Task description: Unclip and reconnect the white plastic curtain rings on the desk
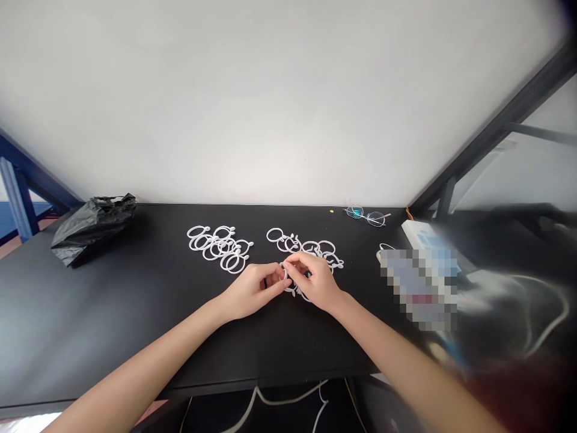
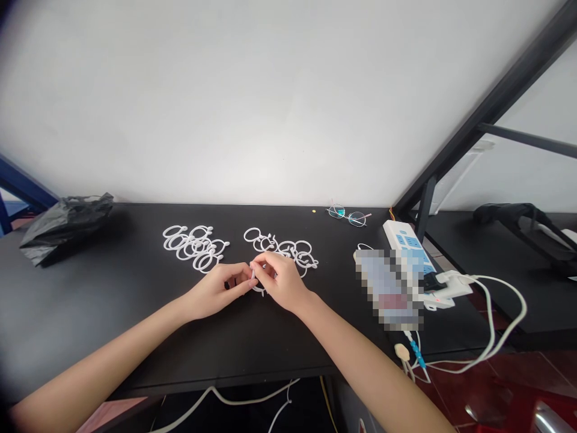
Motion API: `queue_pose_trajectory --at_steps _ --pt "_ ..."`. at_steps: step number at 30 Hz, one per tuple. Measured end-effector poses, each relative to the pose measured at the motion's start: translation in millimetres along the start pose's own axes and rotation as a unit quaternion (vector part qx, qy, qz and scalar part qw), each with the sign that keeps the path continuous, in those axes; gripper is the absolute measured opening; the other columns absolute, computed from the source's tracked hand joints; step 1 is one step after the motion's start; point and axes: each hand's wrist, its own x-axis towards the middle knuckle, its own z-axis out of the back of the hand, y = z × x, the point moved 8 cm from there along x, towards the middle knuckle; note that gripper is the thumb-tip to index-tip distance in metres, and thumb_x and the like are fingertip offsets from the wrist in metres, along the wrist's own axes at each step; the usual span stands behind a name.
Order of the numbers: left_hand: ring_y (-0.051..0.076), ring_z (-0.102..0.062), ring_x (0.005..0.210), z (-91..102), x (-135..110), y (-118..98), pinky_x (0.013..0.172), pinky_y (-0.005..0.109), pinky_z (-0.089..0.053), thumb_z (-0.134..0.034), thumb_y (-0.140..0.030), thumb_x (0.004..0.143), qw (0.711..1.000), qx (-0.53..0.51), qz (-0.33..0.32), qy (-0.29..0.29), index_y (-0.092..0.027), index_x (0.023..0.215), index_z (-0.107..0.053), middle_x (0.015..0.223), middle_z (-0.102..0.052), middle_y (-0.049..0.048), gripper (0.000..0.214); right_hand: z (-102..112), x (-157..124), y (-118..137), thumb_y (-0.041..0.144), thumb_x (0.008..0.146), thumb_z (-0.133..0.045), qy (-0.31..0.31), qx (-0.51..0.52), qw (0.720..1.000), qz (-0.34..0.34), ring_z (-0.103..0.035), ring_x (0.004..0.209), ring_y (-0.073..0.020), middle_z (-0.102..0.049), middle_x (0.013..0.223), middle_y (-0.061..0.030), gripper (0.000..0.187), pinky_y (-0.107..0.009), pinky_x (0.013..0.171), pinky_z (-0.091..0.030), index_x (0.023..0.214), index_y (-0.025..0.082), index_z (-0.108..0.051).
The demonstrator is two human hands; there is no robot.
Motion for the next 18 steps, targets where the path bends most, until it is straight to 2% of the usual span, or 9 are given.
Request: queue_pose_trajectory --at_steps 5,9,12,15,18 --pt "0.007 -0.027 0.048 -0.5 -0.7 2.6 0.047 0.022 -0.022 -0.048 -0.051 0.092 1.000 0.023 0.012 0.008 -0.017 0.073 -0.054 0.051 -0.035 -0.0072 0.040 11.0 -0.2 7.2 0.030 0.093 -0.054 -0.054 0.016 0.998 0.012 -0.057 0.051 -0.0102 -0.064 0.067 0.0004 0.017 -0.023 0.051 -0.047 0.081 0.019 -0.060" --pt "0.008 -0.042 0.050 1.0 0.8 6.4 0.049 0.021 -0.032 -0.049 -0.051 0.092 0.999 -0.022 0.022 -0.011 -0.017 0.069 -0.048 0.057 -0.049 -0.0041 0.041 14.4 -0.4 6.9 0.032 0.093 -0.055 -0.072 0.021 0.997 0.014 -0.057 0.050 -0.0104 -0.065 0.067 -0.0004 0.019 -0.023 0.049 -0.047 0.079 0.020 -0.059" --pt "0.011 -0.051 0.056 6.3 2.6 4.7 0.055 0.023 -0.043 -0.044 -0.053 0.094 0.997 -0.059 0.007 -0.043 -0.017 0.068 -0.049 0.060 -0.051 -0.0017 0.045 11.0 -0.3 2.7 0.032 0.092 -0.057 -0.057 0.019 0.998 0.007 -0.056 0.050 -0.0106 -0.063 0.066 0.0001 0.018 -0.024 0.049 -0.046 0.079 0.020 -0.059" --pt "0.013 -0.056 0.066 14.6 2.6 -0.7 0.058 0.025 -0.048 -0.044 -0.051 0.094 0.996 -0.049 -0.020 -0.071 -0.017 0.066 -0.050 0.076 -0.057 0.0031 0.045 6.5 0.0 -0.1 0.031 0.092 -0.056 -0.032 0.014 0.999 0.002 -0.056 0.051 -0.0105 -0.062 0.066 0.0005 0.017 -0.023 0.050 -0.046 0.081 0.019 -0.060" --pt "0.016 -0.058 0.079 31.7 -0.5 -7.7 0.066 0.028 -0.048 -0.047 -0.046 0.095 0.987 0.074 -0.058 -0.127 -0.017 0.062 -0.050 0.099 -0.060 0.0080 0.043 6.4 0.4 -1.3 0.030 0.093 -0.055 -0.031 0.009 0.999 -0.003 -0.057 0.052 -0.0107 -0.063 0.067 0.0004 0.015 -0.024 0.053 -0.047 0.084 0.019 -0.061"
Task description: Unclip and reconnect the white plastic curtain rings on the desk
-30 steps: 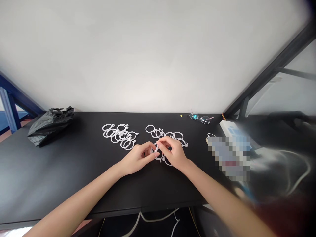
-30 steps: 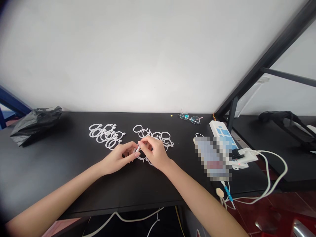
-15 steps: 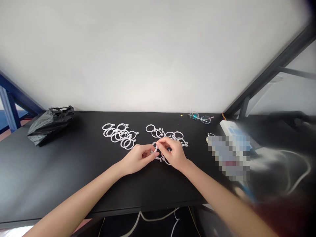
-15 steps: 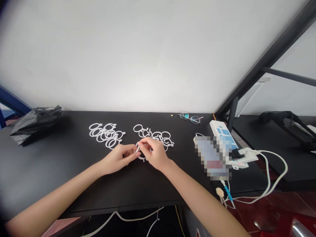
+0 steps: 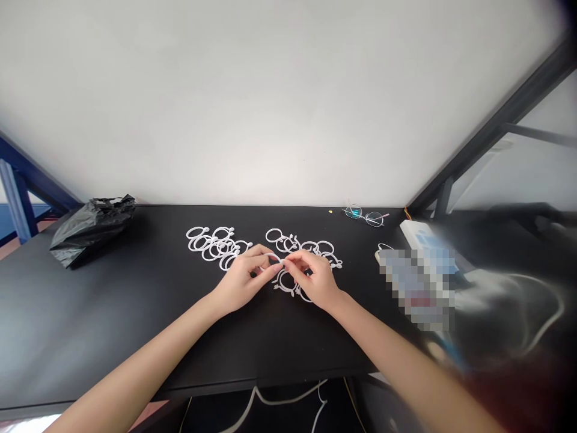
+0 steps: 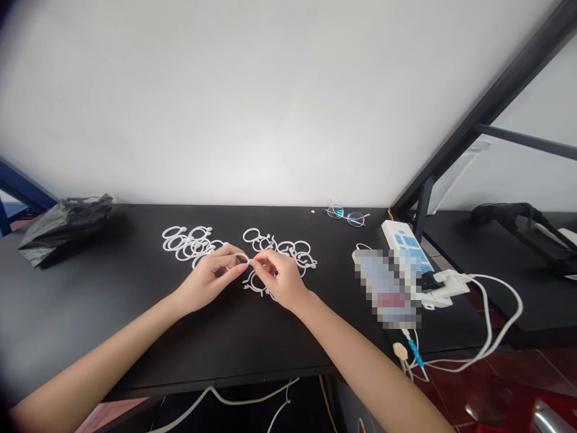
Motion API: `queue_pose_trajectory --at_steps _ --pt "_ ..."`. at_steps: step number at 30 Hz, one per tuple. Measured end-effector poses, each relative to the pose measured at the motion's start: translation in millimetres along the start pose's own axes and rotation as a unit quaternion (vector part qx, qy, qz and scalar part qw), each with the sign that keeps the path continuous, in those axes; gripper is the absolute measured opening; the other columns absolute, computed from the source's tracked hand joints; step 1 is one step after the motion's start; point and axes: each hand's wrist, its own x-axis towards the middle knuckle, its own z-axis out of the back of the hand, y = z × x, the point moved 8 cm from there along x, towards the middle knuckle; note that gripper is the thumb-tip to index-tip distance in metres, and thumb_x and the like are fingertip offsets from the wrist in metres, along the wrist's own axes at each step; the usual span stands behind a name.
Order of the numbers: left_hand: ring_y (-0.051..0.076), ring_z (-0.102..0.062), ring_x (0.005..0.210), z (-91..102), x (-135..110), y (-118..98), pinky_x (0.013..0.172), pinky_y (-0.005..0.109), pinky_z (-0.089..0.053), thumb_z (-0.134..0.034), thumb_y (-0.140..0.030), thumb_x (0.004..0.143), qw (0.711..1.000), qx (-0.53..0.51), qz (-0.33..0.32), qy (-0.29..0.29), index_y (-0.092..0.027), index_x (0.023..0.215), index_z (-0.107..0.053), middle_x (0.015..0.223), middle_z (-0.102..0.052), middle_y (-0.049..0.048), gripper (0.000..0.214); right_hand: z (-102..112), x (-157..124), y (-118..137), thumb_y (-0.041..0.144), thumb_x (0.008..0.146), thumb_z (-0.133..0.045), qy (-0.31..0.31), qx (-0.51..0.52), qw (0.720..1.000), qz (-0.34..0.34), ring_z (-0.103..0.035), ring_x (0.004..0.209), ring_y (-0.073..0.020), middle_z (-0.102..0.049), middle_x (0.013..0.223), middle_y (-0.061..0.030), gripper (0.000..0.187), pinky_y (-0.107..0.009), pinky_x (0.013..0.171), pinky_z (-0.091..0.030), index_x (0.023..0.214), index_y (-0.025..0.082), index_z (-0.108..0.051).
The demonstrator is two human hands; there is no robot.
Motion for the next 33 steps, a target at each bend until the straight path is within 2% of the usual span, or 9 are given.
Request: queue_pose_trajectory --at_steps 4,7,12,16,21,24,28,30,33 --pt "0.023 -0.059 0.093 26.9 1.5 -0.9 0.086 0.040 -0.043 -0.045 -0.038 0.097 0.964 0.242 -0.066 -0.093 -0.018 0.068 -0.055 0.109 -0.062 0.0113 0.037 3.9 0.9 0.9 0.029 0.093 -0.054 -0.023 0.000 1.000 0.002 -0.056 0.051 -0.0109 -0.062 0.065 0.0003 0.016 -0.025 0.054 -0.047 0.082 0.019 -0.059" --pt "0.027 -0.058 0.093 36.7 3.5 8.8 0.085 0.042 -0.041 -0.041 -0.037 0.098 0.923 0.359 -0.067 -0.122 -0.018 0.072 -0.058 0.104 -0.066 0.0127 0.037 6.1 1.5 2.1 0.027 0.093 -0.053 -0.040 -0.001 0.999 0.010 -0.056 0.052 -0.0116 -0.061 0.063 0.0001 0.017 -0.025 0.054 -0.048 0.079 0.019 -0.059" --pt "0.027 -0.058 0.083 36.4 4.2 25.2 0.074 0.038 -0.041 -0.043 -0.037 0.098 0.880 0.459 -0.044 -0.115 -0.018 0.073 -0.057 0.083 -0.065 0.0104 0.034 15.2 1.7 -3.9 0.027 0.091 -0.055 -0.090 -0.003 0.996 -0.014 -0.060 0.056 -0.0128 -0.066 0.069 -0.0023 0.015 -0.025 0.054 -0.049 0.080 0.019 -0.060" --pt "0.028 -0.058 0.081 33.4 3.0 33.5 0.075 0.040 -0.044 -0.045 -0.035 0.097 0.860 0.500 -0.022 -0.097 -0.017 0.075 -0.056 0.077 -0.062 0.0097 0.030 20.0 1.9 -9.1 0.030 0.091 -0.056 -0.108 0.002 0.993 -0.041 -0.061 0.055 -0.0131 -0.067 0.069 -0.0022 0.016 -0.024 0.053 -0.048 0.080 0.019 -0.060" --pt "0.033 -0.059 0.096 35.9 3.2 33.3 0.081 0.046 -0.046 -0.044 -0.034 0.097 0.876 0.469 -0.015 -0.109 -0.016 0.081 -0.058 0.099 -0.064 0.0155 0.028 22.1 3.0 -11.3 0.030 0.090 -0.058 -0.121 0.011 0.991 -0.057 -0.064 0.059 -0.0145 -0.068 0.071 -0.0028 0.015 -0.026 0.057 -0.051 0.079 0.019 -0.061" --pt "0.032 -0.055 0.109 31.5 3.4 20.7 0.091 0.048 -0.044 -0.044 -0.033 0.097 0.915 0.387 -0.050 -0.105 -0.016 0.090 -0.058 0.118 -0.060 0.0157 0.024 23.9 2.4 -13.1 0.031 0.089 -0.059 -0.135 0.025 0.988 -0.069 -0.065 0.060 -0.0150 -0.069 0.072 -0.0031 0.016 -0.027 0.059 -0.052 0.079 0.019 -0.062" --pt "0.024 -0.053 0.115 4.1 -0.4 -2.9 0.100 0.041 -0.043 -0.044 -0.033 0.099 0.960 0.245 -0.133 0.006 -0.018 0.112 -0.057 0.123 -0.059 0.0113 0.023 26.3 1.1 -12.5 0.031 0.089 -0.059 -0.149 0.024 0.986 -0.068 -0.066 0.063 -0.0161 -0.070 0.074 -0.0037 0.016 -0.028 0.062 -0.054 0.079 0.019 -0.062" --pt "0.024 -0.053 0.115 -12.3 -5.0 -8.3 0.099 0.040 -0.044 -0.051 -0.038 0.095 0.965 0.204 -0.147 0.074 -0.020 0.117 -0.057 0.126 -0.058 0.0108 0.029 27.6 0.8 -11.7 0.031 0.089 -0.059 -0.154 0.021 0.986 -0.065 -0.067 0.064 -0.0165 -0.070 0.074 -0.0040 0.016 -0.028 0.062 -0.054 0.079 0.019 -0.062" --pt "0.027 -0.054 0.114 -28.4 -10.1 -8.2 0.097 0.043 -0.045 -0.064 -0.044 0.086 0.964 0.183 -0.145 0.129 -0.021 0.111 -0.061 0.128 -0.056 0.0111 0.034 29.0 1.0 -10.9 0.031 0.090 -0.059 -0.159 0.019 0.985 -0.061 -0.066 0.064 -0.0161 -0.069 0.074 -0.0040 0.016 -0.028 0.061 -0.054 0.079 0.019 -0.062"
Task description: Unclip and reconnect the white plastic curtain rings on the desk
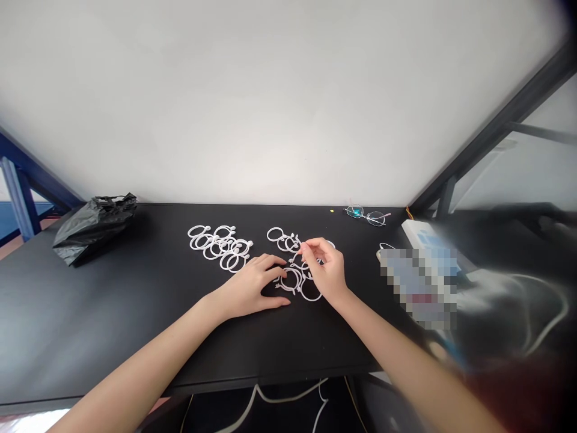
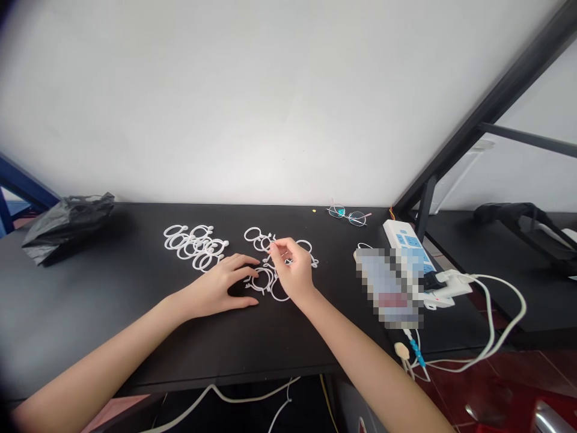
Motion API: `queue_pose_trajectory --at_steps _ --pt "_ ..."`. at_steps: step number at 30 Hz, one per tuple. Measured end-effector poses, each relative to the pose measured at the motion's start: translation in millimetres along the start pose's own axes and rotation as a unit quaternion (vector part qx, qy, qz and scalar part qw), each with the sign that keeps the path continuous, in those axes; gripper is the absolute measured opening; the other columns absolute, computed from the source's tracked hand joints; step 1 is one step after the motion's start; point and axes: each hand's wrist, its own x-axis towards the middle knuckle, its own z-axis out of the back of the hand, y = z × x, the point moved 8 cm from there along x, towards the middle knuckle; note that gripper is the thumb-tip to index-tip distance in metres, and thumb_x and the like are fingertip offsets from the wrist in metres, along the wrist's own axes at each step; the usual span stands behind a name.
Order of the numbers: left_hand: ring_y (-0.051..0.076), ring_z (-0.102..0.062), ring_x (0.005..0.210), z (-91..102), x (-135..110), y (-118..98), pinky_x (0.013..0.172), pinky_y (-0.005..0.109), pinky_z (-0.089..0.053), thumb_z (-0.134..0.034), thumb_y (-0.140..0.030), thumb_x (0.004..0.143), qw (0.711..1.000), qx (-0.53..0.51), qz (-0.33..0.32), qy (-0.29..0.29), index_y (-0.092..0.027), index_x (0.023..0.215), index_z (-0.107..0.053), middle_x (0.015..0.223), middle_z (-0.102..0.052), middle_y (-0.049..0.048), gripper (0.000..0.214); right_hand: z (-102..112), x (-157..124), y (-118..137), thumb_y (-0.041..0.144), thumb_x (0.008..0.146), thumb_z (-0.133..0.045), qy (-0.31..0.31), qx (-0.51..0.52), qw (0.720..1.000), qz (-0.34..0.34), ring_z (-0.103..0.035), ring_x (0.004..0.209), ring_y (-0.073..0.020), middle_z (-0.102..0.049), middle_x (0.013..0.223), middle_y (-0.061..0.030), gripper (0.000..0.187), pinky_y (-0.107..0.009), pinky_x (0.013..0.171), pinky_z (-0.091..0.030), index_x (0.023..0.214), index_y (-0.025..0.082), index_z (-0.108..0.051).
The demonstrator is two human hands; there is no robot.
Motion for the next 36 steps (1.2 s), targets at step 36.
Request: queue_pose_trajectory --at_steps 36 --pt "0.024 -0.055 0.123 2.6 -2.0 39.0 0.111 0.045 -0.040 -0.064 -0.041 0.088 0.788 -0.570 0.183 -0.143 -0.021 0.088 -0.063 0.124 -0.065 0.0058 0.020 -25.7 -7.2 -10.6 0.034 0.079 -0.071 0.123 0.076 0.987 -0.074 -0.067 0.059 -0.0147 -0.068 0.075 -0.0037 0.018 -0.022 0.045 -0.054 0.086 0.018 -0.064"
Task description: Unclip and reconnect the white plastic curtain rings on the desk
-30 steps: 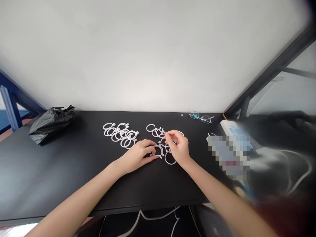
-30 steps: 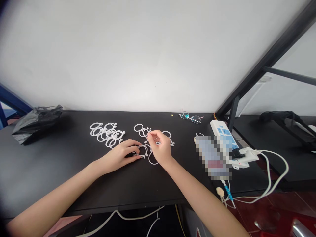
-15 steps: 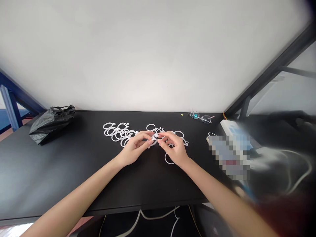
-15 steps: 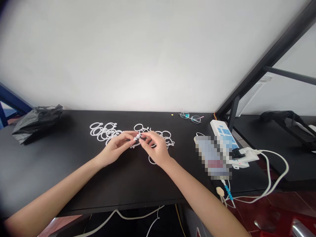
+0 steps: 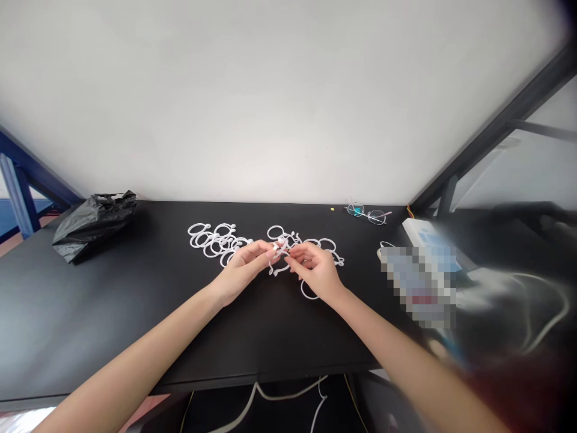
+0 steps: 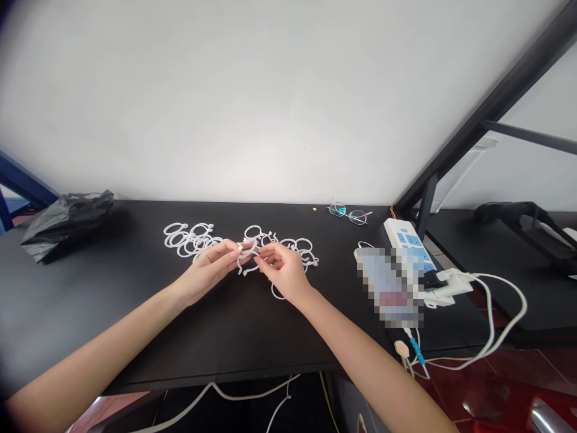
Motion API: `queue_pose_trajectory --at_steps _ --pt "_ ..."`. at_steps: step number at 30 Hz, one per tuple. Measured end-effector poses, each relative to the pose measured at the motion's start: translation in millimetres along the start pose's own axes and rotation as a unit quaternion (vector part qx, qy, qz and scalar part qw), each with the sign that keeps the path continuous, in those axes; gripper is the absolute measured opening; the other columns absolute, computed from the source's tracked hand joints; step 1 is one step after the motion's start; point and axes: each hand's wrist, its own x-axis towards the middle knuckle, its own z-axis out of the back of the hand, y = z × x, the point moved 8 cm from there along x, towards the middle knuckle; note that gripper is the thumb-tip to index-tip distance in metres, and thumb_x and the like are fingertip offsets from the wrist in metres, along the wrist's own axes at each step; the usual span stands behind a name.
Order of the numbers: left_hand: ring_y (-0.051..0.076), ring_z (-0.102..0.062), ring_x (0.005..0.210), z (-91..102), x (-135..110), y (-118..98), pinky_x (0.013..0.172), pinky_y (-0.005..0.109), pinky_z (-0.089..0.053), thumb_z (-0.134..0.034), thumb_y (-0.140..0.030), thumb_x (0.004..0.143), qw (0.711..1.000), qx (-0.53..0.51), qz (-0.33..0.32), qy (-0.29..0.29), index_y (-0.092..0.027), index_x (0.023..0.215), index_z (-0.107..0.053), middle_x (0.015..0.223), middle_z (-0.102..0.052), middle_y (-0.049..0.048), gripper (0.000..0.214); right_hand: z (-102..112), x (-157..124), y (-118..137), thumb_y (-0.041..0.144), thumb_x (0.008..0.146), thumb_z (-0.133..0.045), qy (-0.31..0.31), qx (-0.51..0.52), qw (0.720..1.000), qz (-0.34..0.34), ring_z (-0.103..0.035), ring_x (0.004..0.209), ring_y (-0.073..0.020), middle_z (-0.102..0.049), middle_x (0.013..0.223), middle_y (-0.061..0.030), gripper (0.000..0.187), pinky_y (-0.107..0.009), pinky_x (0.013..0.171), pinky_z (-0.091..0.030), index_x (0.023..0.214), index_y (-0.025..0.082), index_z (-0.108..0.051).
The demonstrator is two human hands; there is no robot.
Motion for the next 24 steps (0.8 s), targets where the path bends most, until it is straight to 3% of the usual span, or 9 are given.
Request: queue_pose_trajectory --at_steps 5,9,13,16,19,21,24 --pt "0.025 -0.052 0.128 -0.1 -0.7 -2.1 0.112 0.046 -0.036 -0.063 -0.042 0.089 1.000 0.011 -0.003 -0.001 -0.019 0.079 -0.059 0.122 -0.066 0.0061 0.025 16.9 2.0 -1.0 0.035 0.077 -0.075 -0.091 0.063 0.994 0.000 -0.070 0.065 -0.0180 -0.067 0.074 -0.0037 0.021 -0.026 0.049 -0.060 0.084 0.018 -0.065" --pt "0.027 -0.050 0.130 2.5 -0.5 2.2 0.109 0.046 -0.039 -0.063 -0.043 0.089 1.000 0.000 0.019 -0.013 -0.019 0.080 -0.058 0.129 -0.062 0.0077 0.026 26.5 4.1 -0.2 0.038 0.077 -0.074 -0.124 0.074 0.989 0.001 -0.068 0.061 -0.0170 -0.068 0.075 -0.0038 0.023 -0.027 0.047 -0.058 0.082 0.018 -0.063" --pt "0.026 -0.054 0.126 12.2 0.4 5.8 0.105 0.043 -0.042 -0.064 -0.045 0.087 0.998 0.017 0.025 -0.059 -0.018 0.082 -0.059 0.125 -0.065 0.0076 0.027 22.2 3.9 6.8 0.033 0.083 -0.067 -0.088 -0.055 0.994 0.043 -0.066 0.063 -0.0165 -0.068 0.072 -0.0034 0.014 -0.025 0.048 -0.052 0.080 0.019 -0.066" --pt "0.025 -0.057 0.123 16.9 0.7 4.4 0.104 0.042 -0.043 -0.064 -0.045 0.087 0.996 0.029 0.016 -0.080 -0.018 0.084 -0.058 0.119 -0.068 0.0081 0.028 9.5 1.6 14.1 0.025 0.086 -0.061 -0.035 -0.184 0.977 0.102 -0.063 0.066 -0.0162 -0.068 0.077 -0.0039 0.012 -0.025 0.050 -0.047 0.079 0.021 -0.070" --pt "0.024 -0.060 0.117 16.3 0.6 2.7 0.099 0.041 -0.046 -0.066 -0.044 0.086 0.996 0.037 0.014 -0.082 -0.019 0.085 -0.057 0.112 -0.070 0.0074 0.027 -1.5 -0.1 14.7 0.019 0.085 -0.061 0.008 -0.266 0.955 0.131 -0.063 0.075 -0.0195 -0.069 0.081 -0.0044 0.011 -0.031 0.062 -0.051 0.079 0.022 -0.071" --pt "0.023 -0.063 0.112 13.9 0.3 0.5 0.096 0.040 -0.048 -0.068 -0.042 0.085 0.995 0.056 0.006 -0.078 -0.019 0.084 -0.056 0.105 -0.071 0.0063 0.027 -3.1 -0.5 15.6 0.019 0.084 -0.062 0.013 -0.280 0.950 0.139 -0.063 0.079 -0.0215 -0.070 0.082 -0.0047 0.010 -0.034 0.067 -0.052 0.083 0.022 -0.071" --pt "0.023 -0.065 0.107 6.1 0.2 -3.0 0.093 0.039 -0.051 -0.071 -0.039 0.082 0.995 0.081 -0.014 -0.052 -0.018 0.081 -0.056 0.097 -0.071 0.0055 0.026 2.8 -0.3 18.5 0.022 0.085 -0.061 -0.001 -0.202 0.971 0.126 -0.064 0.079 -0.0205 -0.071 0.086 -0.0056 0.016 -0.030 0.059 -0.052 0.098 0.022 -0.070"
